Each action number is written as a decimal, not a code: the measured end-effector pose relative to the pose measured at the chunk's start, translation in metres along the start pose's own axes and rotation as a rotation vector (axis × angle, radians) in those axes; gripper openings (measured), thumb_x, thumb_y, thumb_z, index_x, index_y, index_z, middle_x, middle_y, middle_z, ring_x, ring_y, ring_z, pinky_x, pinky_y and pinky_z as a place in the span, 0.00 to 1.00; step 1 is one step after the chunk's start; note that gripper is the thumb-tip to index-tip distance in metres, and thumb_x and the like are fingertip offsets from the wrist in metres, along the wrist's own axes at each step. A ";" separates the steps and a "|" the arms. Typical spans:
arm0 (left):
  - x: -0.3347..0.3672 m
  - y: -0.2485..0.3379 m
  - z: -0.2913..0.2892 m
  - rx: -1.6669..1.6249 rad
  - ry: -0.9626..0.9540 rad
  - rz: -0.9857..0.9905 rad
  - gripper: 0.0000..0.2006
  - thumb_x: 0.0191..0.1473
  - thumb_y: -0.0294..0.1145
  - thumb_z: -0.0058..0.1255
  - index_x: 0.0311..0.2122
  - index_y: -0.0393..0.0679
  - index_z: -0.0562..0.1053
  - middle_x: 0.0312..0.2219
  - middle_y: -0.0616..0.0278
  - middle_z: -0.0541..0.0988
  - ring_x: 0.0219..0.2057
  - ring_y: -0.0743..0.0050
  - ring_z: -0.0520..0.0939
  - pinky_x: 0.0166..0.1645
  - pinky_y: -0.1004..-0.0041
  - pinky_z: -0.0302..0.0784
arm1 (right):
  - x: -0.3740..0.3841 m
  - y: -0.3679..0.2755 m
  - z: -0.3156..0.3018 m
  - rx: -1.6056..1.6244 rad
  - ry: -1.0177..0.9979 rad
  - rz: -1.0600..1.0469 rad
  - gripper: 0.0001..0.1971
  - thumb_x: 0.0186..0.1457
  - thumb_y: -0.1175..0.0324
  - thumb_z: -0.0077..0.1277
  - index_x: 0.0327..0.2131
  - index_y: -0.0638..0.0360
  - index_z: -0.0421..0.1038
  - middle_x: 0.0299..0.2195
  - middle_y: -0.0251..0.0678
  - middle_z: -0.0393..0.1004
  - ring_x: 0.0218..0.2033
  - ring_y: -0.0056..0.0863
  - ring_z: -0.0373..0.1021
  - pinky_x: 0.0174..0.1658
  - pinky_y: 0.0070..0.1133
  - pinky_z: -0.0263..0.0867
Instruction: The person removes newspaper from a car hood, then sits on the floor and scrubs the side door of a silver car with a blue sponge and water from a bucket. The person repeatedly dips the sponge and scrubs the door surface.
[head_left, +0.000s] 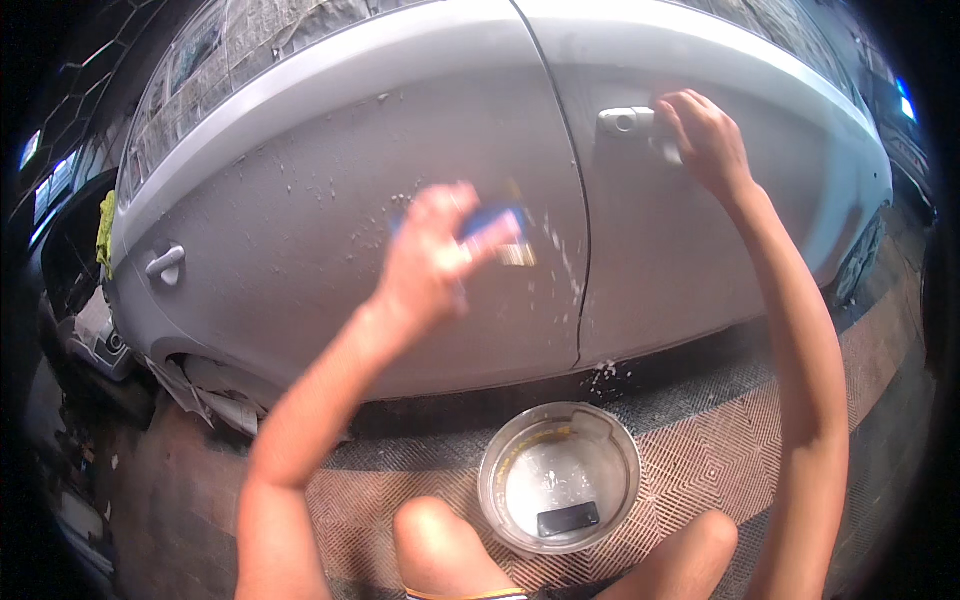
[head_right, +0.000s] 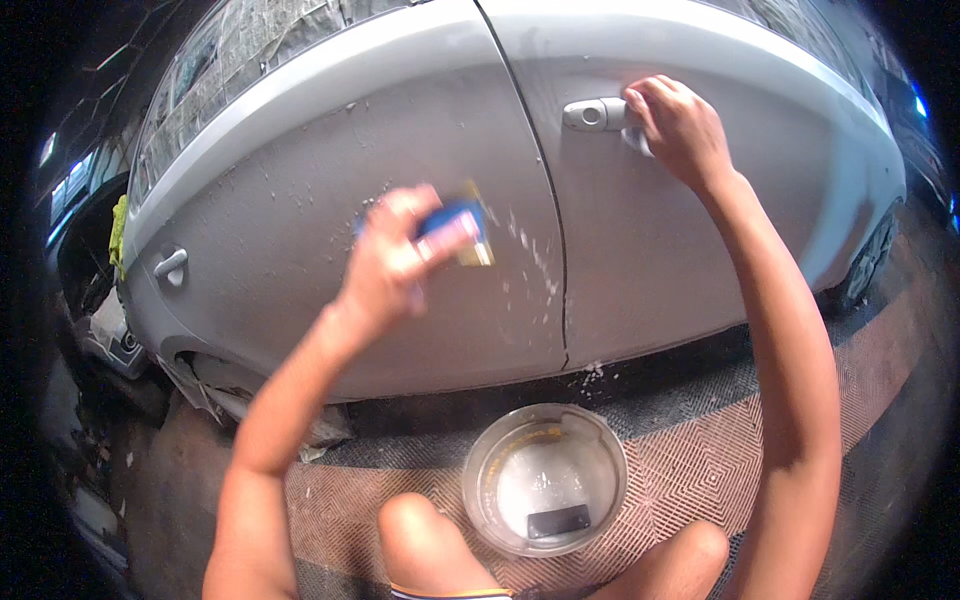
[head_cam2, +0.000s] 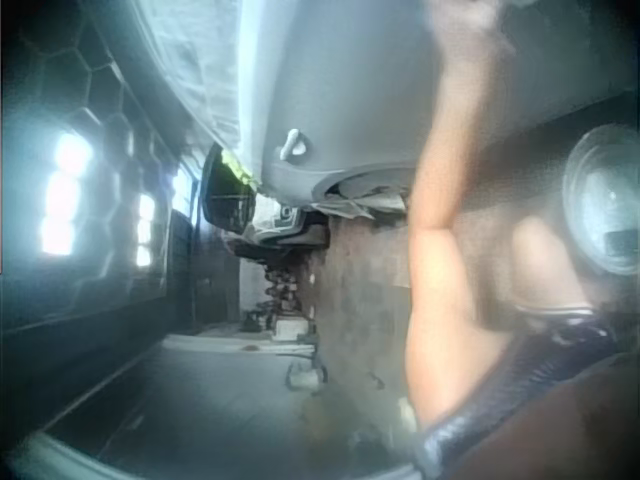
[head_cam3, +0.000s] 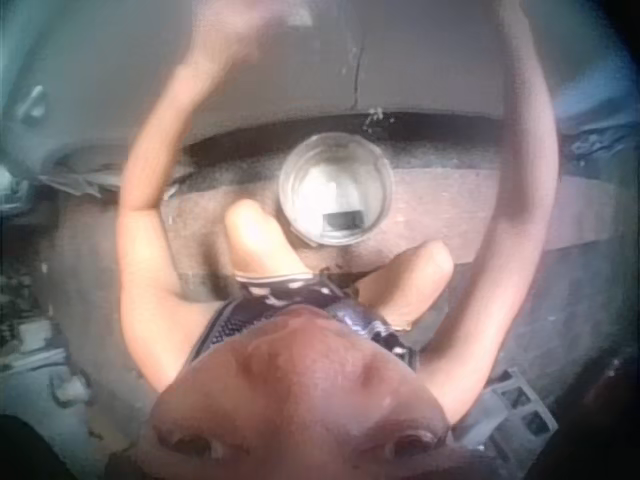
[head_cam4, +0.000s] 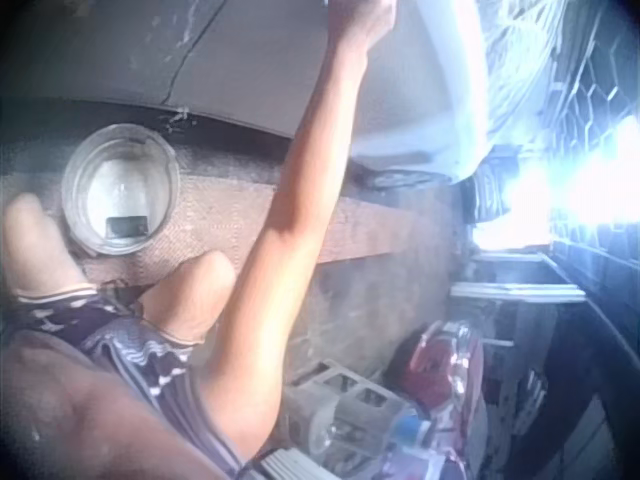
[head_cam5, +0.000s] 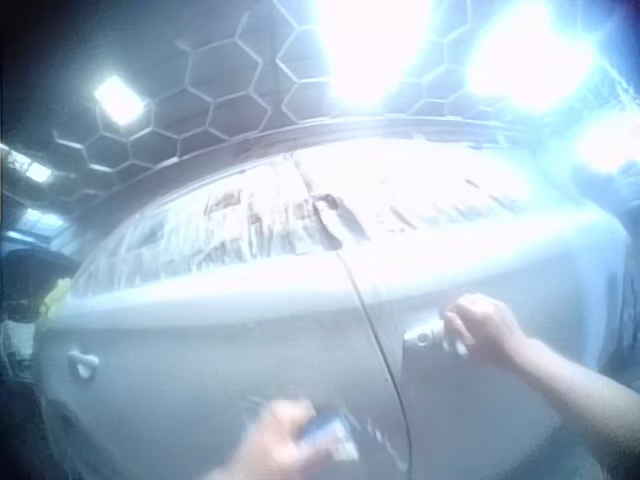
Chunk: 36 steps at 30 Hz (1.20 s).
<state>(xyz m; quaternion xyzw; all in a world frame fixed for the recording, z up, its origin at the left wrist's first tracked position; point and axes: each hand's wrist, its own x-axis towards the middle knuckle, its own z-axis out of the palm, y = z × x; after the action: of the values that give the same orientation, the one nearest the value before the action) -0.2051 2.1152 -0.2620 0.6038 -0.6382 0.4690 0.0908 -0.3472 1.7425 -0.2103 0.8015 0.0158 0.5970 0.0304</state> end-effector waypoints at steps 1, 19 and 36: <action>0.018 -0.032 -0.005 0.123 0.064 0.042 0.35 0.40 0.21 0.60 0.58 0.62 0.78 0.52 0.46 0.75 0.53 0.45 0.77 0.59 0.52 0.75 | 0.006 0.003 0.007 -0.043 -0.023 0.038 0.16 0.70 0.56 0.49 0.36 0.57 0.79 0.34 0.43 0.82 0.36 0.44 0.80 0.41 0.38 0.75; -0.044 -0.084 -0.015 0.185 0.165 0.076 0.25 0.41 0.27 0.68 0.48 0.64 0.85 0.53 0.64 0.79 0.50 0.57 0.78 0.56 0.60 0.73 | 0.014 0.017 0.045 -0.090 -0.078 0.253 0.35 0.70 0.39 0.38 0.22 0.55 0.82 0.16 0.40 0.77 0.21 0.41 0.76 0.35 0.34 0.72; -0.096 0.234 0.104 -0.535 -0.043 -0.501 0.31 0.38 0.26 0.68 0.54 0.46 0.78 0.51 0.54 0.76 0.54 0.50 0.73 0.60 0.54 0.67 | -0.316 -0.236 -0.015 1.521 -0.198 1.520 0.25 0.62 0.62 0.64 0.57 0.64 0.69 0.48 0.34 0.77 0.51 0.21 0.72 0.57 0.24 0.70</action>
<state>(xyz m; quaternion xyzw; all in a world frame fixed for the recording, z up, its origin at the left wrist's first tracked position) -0.3339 2.0684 -0.4984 0.7060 -0.5724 0.2356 0.3441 -0.4497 1.9593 -0.5240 0.4549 -0.1215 0.2257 -0.8528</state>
